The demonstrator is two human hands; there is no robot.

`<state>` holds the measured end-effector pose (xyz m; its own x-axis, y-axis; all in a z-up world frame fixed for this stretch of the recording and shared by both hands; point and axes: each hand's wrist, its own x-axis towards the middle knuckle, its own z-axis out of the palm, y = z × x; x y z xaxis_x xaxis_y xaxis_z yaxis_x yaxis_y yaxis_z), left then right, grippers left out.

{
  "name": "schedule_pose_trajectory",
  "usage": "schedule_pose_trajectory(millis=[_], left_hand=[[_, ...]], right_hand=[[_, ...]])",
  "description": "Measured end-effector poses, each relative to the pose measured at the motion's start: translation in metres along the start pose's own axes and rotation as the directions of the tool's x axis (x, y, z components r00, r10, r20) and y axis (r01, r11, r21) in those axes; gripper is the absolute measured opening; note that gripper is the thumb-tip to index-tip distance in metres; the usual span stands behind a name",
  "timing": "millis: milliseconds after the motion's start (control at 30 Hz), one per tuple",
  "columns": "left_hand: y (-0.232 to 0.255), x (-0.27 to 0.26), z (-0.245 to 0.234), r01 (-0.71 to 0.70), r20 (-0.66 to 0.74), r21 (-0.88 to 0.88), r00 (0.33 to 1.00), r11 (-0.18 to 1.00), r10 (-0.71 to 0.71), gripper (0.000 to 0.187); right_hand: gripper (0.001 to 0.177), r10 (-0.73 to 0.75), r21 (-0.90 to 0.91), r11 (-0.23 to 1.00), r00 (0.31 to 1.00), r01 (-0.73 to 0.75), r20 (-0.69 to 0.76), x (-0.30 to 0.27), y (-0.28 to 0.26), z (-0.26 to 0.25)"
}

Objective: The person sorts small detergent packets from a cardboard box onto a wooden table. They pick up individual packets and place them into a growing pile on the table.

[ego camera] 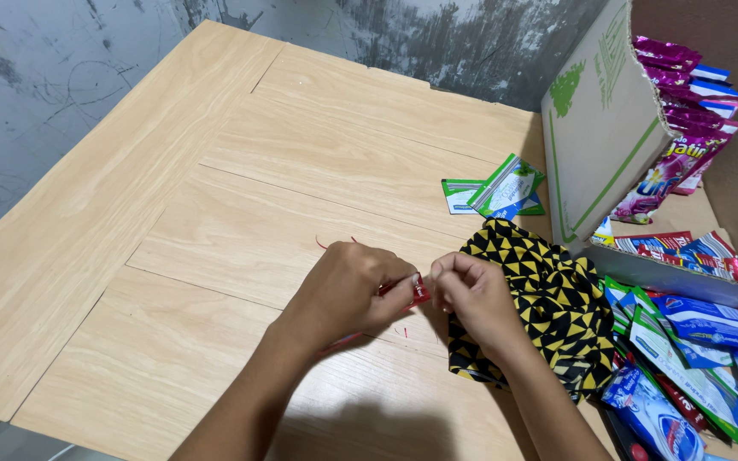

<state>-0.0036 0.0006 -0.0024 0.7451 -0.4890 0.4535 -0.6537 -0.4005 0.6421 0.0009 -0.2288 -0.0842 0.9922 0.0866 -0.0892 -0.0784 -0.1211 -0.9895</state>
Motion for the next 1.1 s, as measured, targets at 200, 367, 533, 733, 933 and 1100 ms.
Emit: schedule_pose_trajectory(millis=[200,367,533,733,933,1100], left_hand=[[-0.013,0.006,0.006,0.249,-0.048,-0.249,0.962,0.936,-0.268,0.018],[-0.018,0.006,0.014,0.335,0.051,-0.707,0.903,0.623,-0.428,0.023],[-0.009,0.013,0.024,0.356,0.148,-0.822,0.887,0.445,-0.437,0.026],[0.013,0.036,0.049,0.320,0.124,-0.791,0.918,0.521,-0.376,0.023],[0.041,0.066,0.106,0.259,0.076,-0.835,0.929,0.486,-0.363,0.025],[0.059,0.087,0.143,0.276,0.114,-0.833,0.933,0.479,-0.340,0.024]], right_hand=[[0.032,0.014,0.062,0.998,0.992,-0.022,0.124,-0.004,-0.019,0.002],[0.019,-0.042,0.112,0.993,0.990,0.027,0.136,-0.005,-0.032,0.003],[0.019,-0.031,0.180,0.983,1.000,0.030,-0.002,-0.011,-0.045,-0.020],[0.020,0.011,0.203,0.979,0.997,0.006,-0.083,-0.038,-0.061,-0.050],[0.031,0.131,0.208,0.972,0.986,-0.108,-0.099,-0.075,-0.078,-0.079],[0.033,0.141,0.226,0.969,0.970,-0.095,-0.197,-0.103,-0.078,-0.114]])
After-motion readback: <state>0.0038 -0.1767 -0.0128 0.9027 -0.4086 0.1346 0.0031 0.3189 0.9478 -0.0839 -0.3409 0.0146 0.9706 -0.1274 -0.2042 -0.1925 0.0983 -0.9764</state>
